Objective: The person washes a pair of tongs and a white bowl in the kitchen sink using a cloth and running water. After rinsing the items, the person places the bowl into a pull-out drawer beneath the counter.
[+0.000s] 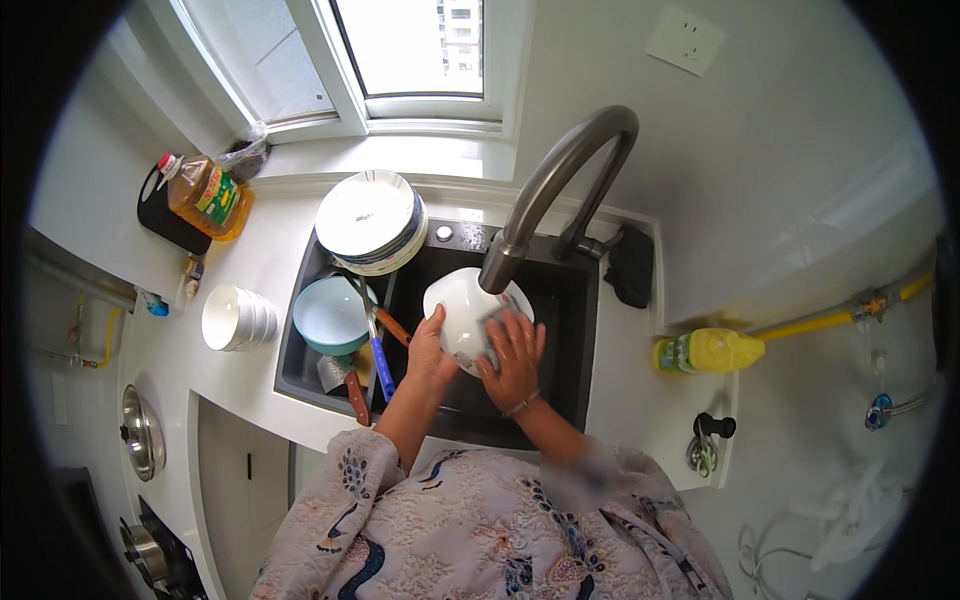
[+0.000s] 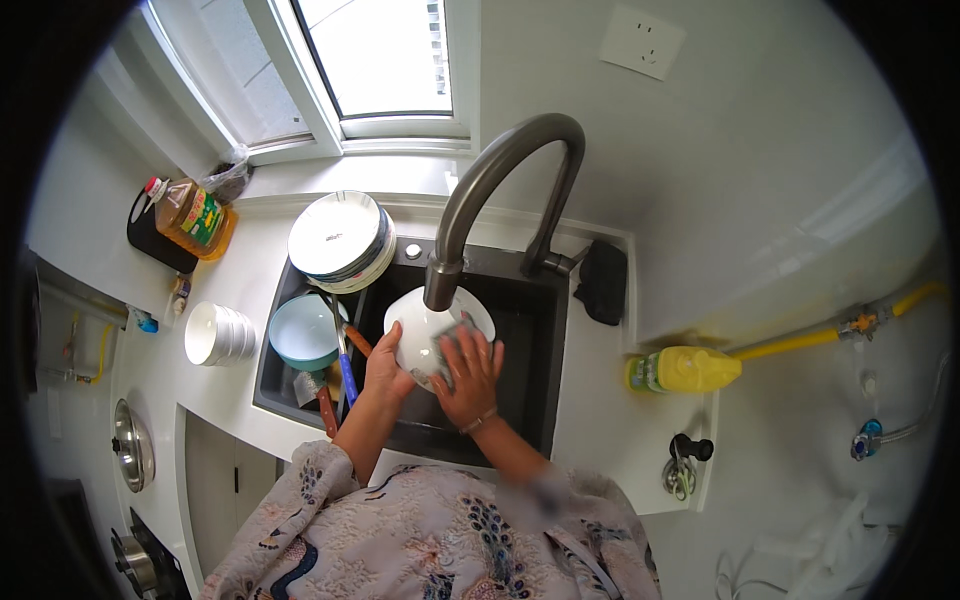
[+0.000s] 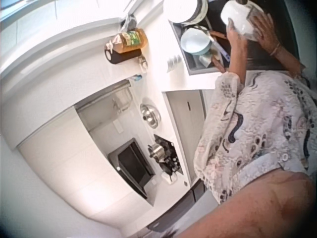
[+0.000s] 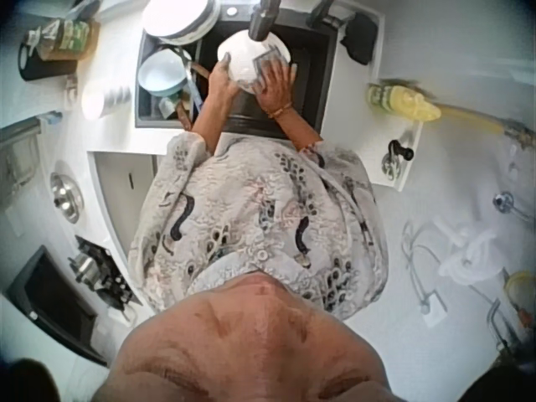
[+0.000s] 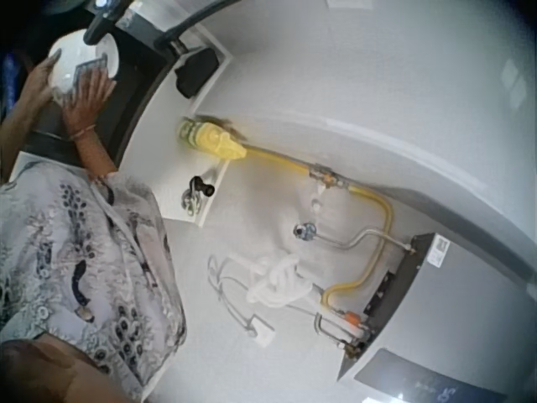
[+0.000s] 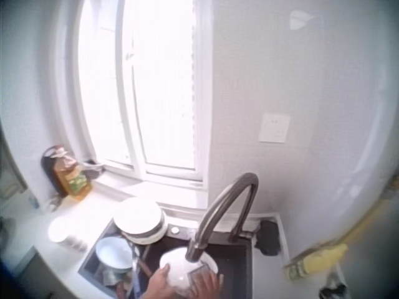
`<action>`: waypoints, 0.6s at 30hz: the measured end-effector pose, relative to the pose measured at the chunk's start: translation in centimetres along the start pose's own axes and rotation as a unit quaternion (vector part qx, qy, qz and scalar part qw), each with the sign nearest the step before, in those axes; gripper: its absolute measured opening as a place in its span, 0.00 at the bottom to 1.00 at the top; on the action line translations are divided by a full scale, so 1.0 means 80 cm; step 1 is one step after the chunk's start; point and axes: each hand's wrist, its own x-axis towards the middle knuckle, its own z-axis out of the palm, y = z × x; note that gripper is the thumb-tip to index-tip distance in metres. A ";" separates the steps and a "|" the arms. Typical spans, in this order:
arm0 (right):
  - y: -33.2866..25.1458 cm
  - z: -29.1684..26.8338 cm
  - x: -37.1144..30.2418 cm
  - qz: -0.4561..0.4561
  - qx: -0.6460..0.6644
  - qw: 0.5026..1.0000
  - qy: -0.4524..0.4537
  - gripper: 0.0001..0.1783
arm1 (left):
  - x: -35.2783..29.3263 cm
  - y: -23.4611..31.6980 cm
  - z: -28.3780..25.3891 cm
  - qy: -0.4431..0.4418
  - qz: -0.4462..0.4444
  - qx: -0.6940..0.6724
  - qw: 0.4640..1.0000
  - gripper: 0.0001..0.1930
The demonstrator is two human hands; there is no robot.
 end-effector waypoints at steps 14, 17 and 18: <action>0.030 -0.054 0.131 -0.131 0.179 0.951 -0.213 0.19 | -0.075 0.017 0.022 -0.149 -0.040 0.296 0.943 0.15; -0.007 -0.050 0.135 -0.120 0.086 0.960 -0.238 0.19 | -0.074 0.009 0.021 -0.197 -0.063 0.329 0.921 0.14; 0.005 -0.044 0.142 0.003 0.153 0.939 -0.306 0.18 | -0.078 0.010 0.021 -0.176 -0.066 0.339 0.922 0.14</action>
